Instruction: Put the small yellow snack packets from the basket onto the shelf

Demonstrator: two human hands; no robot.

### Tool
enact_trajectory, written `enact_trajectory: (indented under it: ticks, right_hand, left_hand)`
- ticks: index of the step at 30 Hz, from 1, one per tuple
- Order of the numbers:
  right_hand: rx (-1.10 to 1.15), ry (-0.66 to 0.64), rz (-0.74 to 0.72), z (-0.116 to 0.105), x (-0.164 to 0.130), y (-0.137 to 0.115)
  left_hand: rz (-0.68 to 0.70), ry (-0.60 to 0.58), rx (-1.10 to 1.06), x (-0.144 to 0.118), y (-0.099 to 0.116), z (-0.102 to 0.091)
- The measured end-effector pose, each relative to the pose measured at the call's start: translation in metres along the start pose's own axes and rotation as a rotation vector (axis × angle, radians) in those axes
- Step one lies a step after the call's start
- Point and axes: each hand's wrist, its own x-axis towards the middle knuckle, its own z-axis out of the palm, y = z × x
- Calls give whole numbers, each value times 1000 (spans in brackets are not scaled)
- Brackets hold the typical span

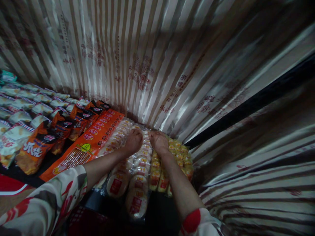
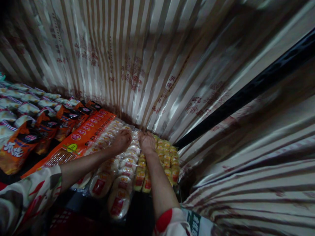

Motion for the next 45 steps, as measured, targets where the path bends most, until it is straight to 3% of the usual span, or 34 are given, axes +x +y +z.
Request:
enact_trajectory:
  ticks: [9, 18, 22, 28, 38, 45]
  right_hand:
    - [-72, 45, 75, 3, -1, -3]
    - [105, 102, 59, 1, -16, -1]
    - [206, 61, -29, 4, -26, 6]
    - [320, 42, -22, 9, -25, 11]
    - [177, -17, 86, -7, -26, -2]
    - [139, -2, 99, -6, -24, -3]
  left_hand:
    - [-80, -47, -49, -1, 2, -4]
    - [-106, 31, -69, -1, 5, -1]
    - [-86, 71, -84, -2, 4, 3]
    - [-52, 63, 22, -4, 3, 11]
    - [-82, 31, -21, -1, 3, 4]
    - [10, 113, -31, -12, 9, -9]
